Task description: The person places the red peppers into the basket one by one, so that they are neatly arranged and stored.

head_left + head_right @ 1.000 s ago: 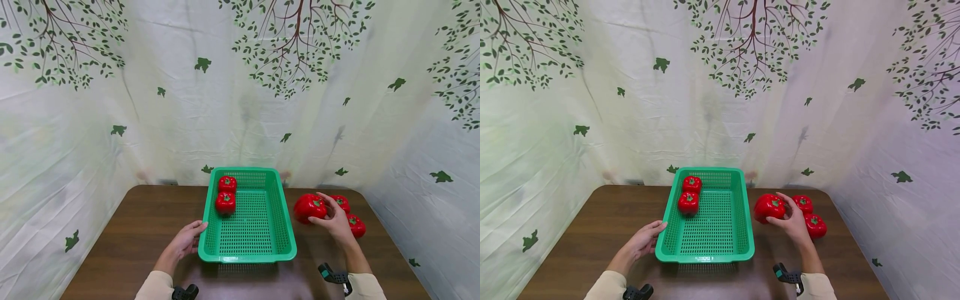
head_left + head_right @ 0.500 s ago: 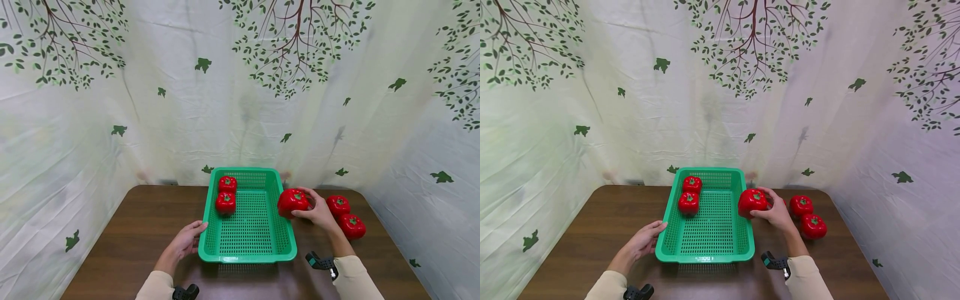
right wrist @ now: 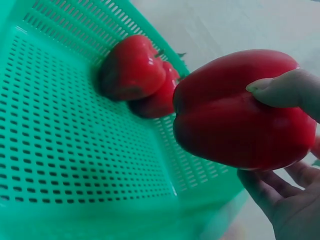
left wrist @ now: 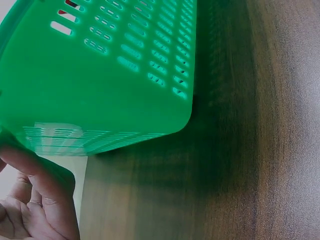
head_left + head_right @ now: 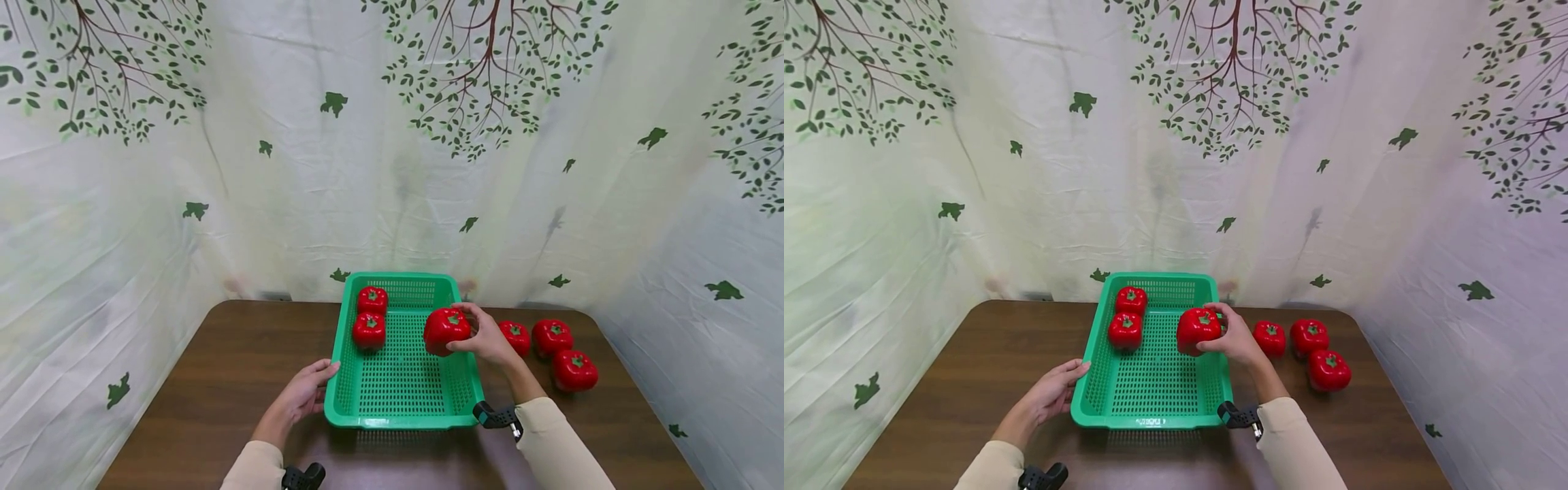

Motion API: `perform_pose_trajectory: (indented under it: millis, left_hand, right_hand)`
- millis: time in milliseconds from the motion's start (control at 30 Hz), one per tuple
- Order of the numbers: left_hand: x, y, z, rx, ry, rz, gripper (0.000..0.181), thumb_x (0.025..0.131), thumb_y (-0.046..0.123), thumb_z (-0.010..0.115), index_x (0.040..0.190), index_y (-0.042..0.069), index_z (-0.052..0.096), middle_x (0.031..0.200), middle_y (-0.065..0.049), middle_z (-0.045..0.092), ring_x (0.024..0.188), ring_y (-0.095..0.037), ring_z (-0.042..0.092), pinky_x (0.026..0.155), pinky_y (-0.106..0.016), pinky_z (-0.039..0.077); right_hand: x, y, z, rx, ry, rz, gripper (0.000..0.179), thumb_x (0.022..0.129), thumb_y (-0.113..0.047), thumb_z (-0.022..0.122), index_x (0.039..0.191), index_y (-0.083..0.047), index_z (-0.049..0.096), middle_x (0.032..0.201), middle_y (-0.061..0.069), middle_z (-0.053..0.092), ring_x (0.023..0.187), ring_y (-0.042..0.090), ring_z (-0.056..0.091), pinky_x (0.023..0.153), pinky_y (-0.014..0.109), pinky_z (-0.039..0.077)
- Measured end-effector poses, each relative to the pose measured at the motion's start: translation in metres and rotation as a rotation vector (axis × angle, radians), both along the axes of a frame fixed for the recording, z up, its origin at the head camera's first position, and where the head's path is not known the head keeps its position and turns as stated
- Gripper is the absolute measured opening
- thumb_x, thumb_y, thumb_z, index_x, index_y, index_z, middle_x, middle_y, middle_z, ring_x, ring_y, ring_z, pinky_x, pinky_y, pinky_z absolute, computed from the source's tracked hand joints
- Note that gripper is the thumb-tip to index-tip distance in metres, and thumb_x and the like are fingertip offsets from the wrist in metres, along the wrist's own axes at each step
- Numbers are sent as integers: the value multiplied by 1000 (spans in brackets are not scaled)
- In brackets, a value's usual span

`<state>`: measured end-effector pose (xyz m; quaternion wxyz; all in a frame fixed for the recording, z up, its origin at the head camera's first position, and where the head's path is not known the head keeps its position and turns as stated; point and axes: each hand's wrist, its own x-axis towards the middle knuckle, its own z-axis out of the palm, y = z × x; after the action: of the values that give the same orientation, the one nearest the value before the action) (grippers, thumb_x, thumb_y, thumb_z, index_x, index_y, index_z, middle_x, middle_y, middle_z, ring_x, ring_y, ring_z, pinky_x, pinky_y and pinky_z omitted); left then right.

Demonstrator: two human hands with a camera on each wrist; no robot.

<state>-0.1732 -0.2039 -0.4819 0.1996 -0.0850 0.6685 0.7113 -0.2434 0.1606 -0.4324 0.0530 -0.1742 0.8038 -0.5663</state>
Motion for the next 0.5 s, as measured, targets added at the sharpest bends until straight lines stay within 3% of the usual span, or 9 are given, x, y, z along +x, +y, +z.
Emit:
perform_pose_trajectory:
  millis: [233, 500]
  left_hand:
    - [0, -1, 1, 1, 0, -13, 48, 96, 40, 56, 126, 3, 50, 105, -10, 65, 89, -25, 68, 77, -38, 57]
    - [1, 0, 2, -5, 2, -5, 47, 96, 39, 56, 125, 3, 50, 103, -10, 65, 88, -25, 68, 77, -39, 57]
  right_hand:
    - [-7, -13, 0, 34, -16, 13, 77, 74, -3, 81, 140, -1, 40, 134, 25, 48, 118, 43, 47, 81, 46, 55]
    - [-10, -32, -11, 91, -59, 12, 71, 73, -7, 83, 134, -3, 46, 130, 21, 51, 115, 39, 48, 77, 42, 56]
